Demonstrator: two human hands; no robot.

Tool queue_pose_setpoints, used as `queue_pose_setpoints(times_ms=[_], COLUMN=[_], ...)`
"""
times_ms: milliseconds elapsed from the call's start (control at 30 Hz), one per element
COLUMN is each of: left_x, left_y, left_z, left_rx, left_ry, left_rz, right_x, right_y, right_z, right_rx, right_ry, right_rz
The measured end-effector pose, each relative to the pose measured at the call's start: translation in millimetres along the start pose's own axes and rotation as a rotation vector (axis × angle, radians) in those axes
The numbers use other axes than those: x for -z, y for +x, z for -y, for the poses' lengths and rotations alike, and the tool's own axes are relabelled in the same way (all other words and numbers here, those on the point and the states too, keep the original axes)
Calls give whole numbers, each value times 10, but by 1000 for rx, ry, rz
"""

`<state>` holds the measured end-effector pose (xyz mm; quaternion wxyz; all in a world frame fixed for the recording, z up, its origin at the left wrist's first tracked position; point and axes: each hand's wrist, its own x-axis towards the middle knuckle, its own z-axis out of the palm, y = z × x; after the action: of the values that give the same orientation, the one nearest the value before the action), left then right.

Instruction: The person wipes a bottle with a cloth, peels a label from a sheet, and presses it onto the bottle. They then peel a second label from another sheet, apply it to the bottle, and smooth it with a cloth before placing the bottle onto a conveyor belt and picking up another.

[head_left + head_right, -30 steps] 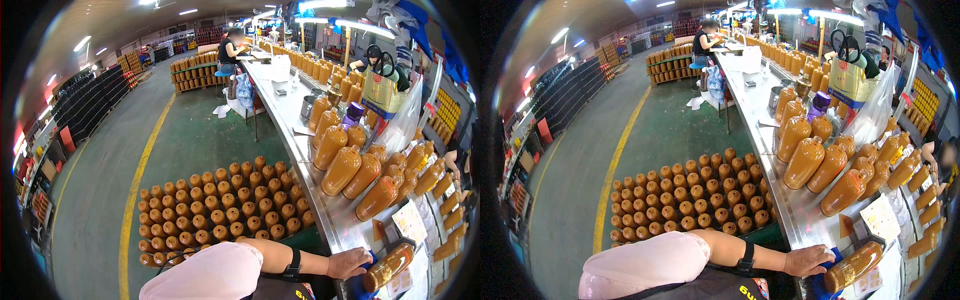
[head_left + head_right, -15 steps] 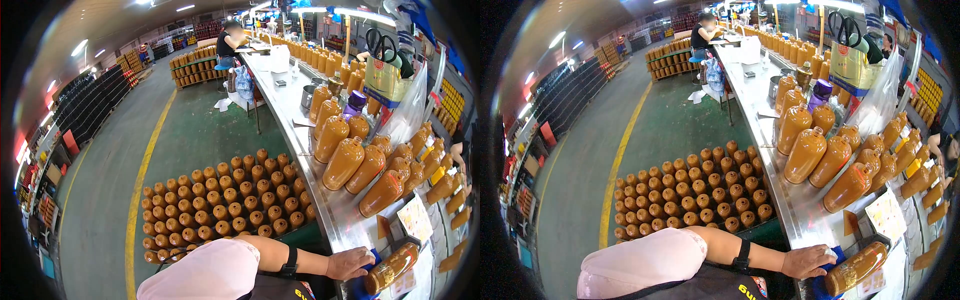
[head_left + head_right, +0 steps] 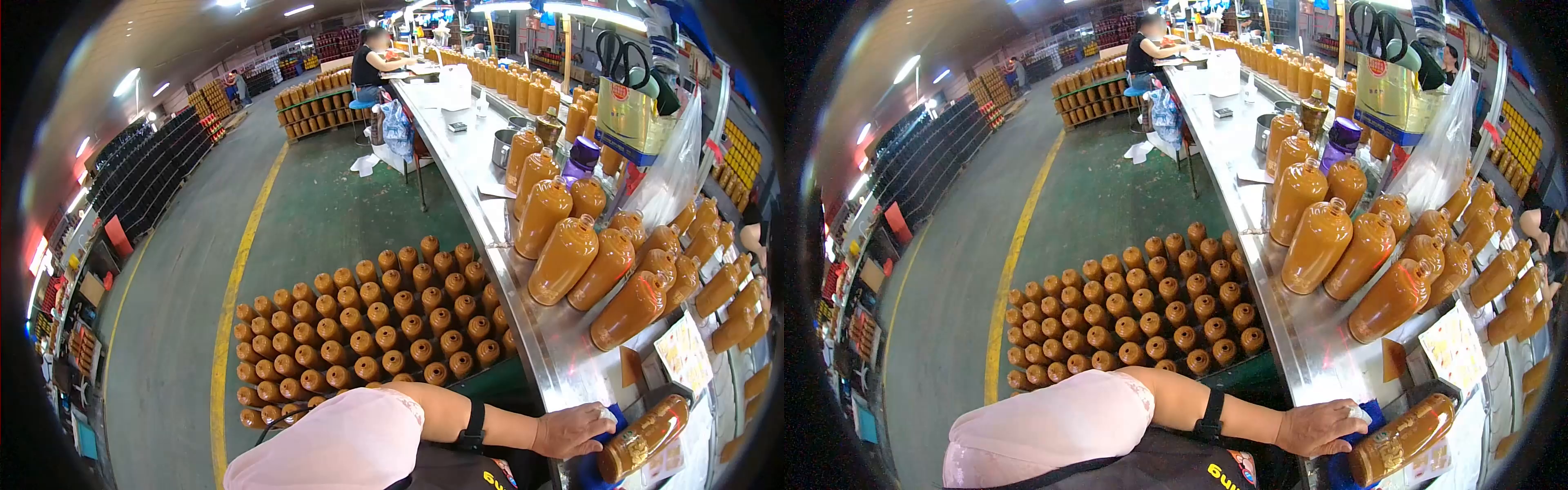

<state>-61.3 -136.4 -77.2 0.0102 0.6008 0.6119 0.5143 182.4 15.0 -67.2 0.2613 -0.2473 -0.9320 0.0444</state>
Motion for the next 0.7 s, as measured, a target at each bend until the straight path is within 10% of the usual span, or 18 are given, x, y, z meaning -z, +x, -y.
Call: queue_pose_setpoints(times_ms=[700], left_x=[12], left_y=[-10], left_z=[-17], left_rx=[0], left_ry=[34], left_rz=[4], right_x=[-5], right_y=[-7], right_z=[-10], right_rx=[10], right_ry=[-7], right_rz=[-9])
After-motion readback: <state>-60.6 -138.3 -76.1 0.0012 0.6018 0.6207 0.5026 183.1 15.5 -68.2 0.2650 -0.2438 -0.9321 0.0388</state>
